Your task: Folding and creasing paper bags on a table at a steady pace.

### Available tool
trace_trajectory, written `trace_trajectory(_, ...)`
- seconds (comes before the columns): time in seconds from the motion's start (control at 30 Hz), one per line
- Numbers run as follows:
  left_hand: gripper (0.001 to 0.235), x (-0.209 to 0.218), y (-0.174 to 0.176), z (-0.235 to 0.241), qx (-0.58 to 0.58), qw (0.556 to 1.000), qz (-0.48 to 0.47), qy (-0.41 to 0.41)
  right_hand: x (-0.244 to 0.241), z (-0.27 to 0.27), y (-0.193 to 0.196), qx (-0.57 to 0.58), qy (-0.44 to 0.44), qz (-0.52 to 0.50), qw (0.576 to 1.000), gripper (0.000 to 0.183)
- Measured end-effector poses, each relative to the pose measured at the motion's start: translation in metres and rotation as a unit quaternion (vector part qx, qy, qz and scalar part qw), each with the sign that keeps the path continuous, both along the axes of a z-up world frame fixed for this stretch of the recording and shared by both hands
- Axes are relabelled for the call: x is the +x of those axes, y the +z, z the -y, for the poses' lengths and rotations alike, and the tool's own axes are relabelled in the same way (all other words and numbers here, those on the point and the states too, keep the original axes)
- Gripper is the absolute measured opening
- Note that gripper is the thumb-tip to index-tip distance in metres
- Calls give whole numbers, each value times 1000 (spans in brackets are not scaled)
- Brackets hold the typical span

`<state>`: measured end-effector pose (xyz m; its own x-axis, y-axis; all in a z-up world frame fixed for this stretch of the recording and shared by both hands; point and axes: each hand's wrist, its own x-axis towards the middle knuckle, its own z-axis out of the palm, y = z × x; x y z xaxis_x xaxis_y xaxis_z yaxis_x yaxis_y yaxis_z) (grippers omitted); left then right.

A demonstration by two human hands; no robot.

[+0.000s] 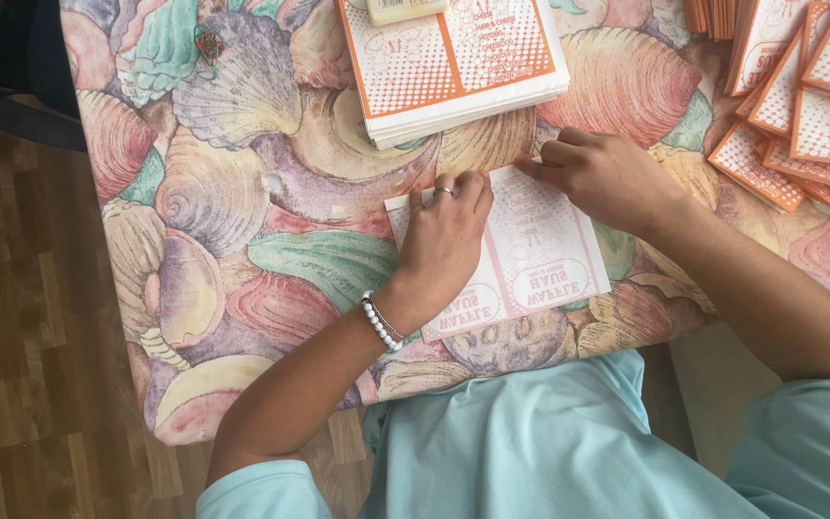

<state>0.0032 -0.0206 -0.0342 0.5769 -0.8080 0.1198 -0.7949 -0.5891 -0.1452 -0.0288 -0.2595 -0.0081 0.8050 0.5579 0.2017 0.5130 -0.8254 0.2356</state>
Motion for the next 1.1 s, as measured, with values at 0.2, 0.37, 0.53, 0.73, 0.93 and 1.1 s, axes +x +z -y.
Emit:
trace_trajectory(0.2, 54, 1, 6, 2, -8, 1000, -26, 8, 6, 0, 0, -17, 8, -17, 1000, 16)
trace_trajectory(0.37, 55, 3, 7, 6, -21, 999, -45, 11, 6, -3, 5, -33, -5, -19, 999, 13)
trace_trajectory(0.53, 52, 4, 6, 9, -14, 999, -33, 18, 5, -5, 7, -38, -16, -37, 998, 17)
trace_trajectory(0.73, 52, 3, 4, 10, -10, 999, -20, 25, 8, 2, -3, -15, -23, -44, 999, 11)
trace_trajectory(0.93, 51, 3, 10, 10, -4, 1000, -22, 19, -4, 15, 9, -19, -72, -64, 995, 13)
trace_trajectory(1.1, 50, -2, 11, 10, 8, 999, 31, 39, -7, 33, 6, -13, -123, -103, 987, 13)
